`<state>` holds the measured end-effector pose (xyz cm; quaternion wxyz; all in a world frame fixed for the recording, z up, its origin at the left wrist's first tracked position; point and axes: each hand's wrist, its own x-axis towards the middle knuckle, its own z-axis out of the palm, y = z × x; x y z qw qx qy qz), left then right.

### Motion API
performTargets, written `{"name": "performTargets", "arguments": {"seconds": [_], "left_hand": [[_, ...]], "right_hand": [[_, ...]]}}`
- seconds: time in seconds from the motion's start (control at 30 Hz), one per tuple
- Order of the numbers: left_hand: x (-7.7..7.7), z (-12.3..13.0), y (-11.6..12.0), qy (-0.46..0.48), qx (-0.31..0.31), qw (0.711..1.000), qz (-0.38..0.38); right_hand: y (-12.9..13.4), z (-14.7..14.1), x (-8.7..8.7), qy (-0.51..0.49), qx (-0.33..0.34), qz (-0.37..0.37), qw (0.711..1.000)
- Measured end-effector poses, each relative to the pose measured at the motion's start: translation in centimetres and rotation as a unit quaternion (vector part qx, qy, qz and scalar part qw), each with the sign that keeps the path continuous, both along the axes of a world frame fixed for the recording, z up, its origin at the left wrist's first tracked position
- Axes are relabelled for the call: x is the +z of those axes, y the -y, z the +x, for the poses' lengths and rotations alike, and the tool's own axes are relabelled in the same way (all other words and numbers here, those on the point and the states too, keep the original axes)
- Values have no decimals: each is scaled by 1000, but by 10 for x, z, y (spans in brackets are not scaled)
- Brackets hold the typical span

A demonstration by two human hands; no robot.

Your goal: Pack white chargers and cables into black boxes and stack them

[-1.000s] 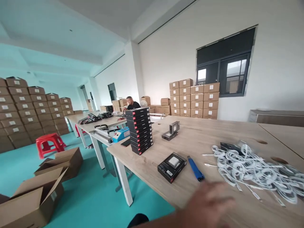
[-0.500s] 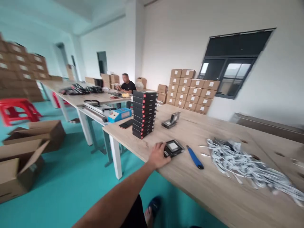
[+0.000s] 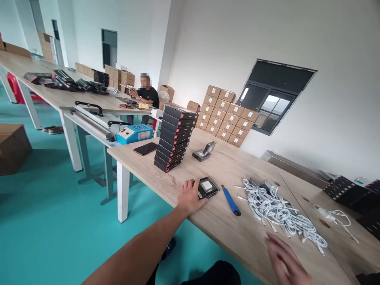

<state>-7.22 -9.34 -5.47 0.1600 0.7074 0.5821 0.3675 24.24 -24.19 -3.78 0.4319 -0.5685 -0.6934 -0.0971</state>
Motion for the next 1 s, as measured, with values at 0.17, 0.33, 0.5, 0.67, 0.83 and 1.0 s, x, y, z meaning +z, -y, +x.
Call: {"name": "performTargets", "arguments": {"seconds": [0.17,0.33,0.5,0.67,0.83,1.0], "left_hand": [[-11,-9,1,88,-24,992,93],[-21,-18,-1,121,-72,978,152],[-19,-9,4,-11,33,988,153],[11,6,-12,-132,112,965,197],[36,11,-36,-163,0,967,194],[28,14,-31,-122,0,969,216]], "right_hand": [[-136,-93,30,-177,107,-80,975],[-213,-133,19,-272,187,-180,927],[-217,-140,-14,-354,232,-190,886],[-203,-161,-18,-347,233,-136,898],[-199,-171,-21,-315,214,-129,916],[-202,-161,-32,-296,223,-140,918]]}}
